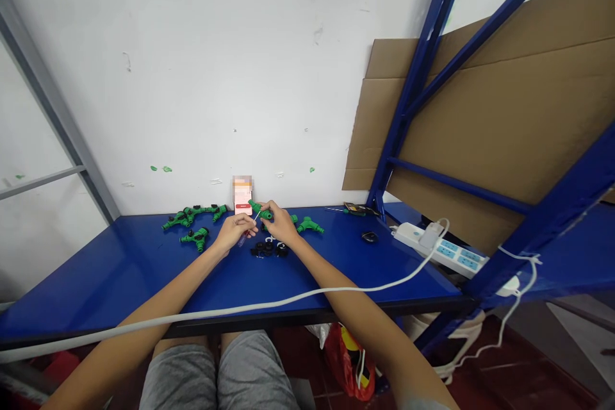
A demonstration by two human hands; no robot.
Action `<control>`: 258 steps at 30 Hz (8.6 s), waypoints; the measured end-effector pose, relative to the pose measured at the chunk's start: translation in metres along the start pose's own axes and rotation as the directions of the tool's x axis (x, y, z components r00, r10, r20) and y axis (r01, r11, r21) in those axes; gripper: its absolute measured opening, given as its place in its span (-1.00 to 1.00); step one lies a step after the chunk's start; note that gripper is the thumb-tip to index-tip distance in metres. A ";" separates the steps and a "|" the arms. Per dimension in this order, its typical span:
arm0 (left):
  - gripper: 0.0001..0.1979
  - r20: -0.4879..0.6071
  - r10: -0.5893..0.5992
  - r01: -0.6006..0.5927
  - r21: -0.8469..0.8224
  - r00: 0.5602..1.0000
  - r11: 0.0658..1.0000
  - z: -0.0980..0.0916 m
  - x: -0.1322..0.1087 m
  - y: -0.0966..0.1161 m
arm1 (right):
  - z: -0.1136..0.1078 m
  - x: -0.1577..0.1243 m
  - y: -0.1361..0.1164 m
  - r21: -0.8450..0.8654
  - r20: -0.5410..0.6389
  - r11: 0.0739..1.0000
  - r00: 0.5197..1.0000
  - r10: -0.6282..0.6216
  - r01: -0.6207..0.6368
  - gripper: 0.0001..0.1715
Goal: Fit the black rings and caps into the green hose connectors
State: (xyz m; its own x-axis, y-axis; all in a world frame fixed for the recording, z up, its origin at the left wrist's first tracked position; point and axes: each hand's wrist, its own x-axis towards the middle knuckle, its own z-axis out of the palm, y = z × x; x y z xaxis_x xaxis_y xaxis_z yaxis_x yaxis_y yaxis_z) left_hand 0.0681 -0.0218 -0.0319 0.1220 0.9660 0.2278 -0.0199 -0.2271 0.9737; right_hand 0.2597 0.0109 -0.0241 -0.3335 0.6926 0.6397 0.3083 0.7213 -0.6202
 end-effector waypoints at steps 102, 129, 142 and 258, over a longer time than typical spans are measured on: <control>-0.71 0.063 0.201 -0.211 0.297 0.978 0.932 -0.019 0.003 0.006 | 0.006 -0.003 -0.002 0.084 0.025 0.995 0.998 -0.050 0.048 -0.71; -0.75 0.009 0.204 -0.196 0.326 0.979 0.925 -0.019 0.002 0.013 | 0.008 -0.005 -0.008 0.056 0.001 0.998 1.000 -0.017 0.017 -0.72; -0.72 0.039 0.195 -0.197 0.344 0.980 0.918 -0.020 0.007 0.007 | 0.009 -0.005 -0.011 0.150 -0.010 0.988 0.999 0.031 -0.030 -0.80; -0.74 -0.050 0.128 -0.111 0.258 0.990 0.960 -0.050 0.018 -0.004 | 0.008 0.000 0.003 0.313 0.156 0.900 0.951 0.266 -0.304 -0.61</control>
State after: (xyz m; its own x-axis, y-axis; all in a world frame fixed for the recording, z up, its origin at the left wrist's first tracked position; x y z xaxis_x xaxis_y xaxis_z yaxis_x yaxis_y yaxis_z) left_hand 0.0204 0.0033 -0.0314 0.0686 0.9339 0.3510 0.2230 -0.3573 0.9070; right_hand 0.2533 0.0124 -0.0298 -0.3744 0.8493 0.3721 0.1001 0.4360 -0.8944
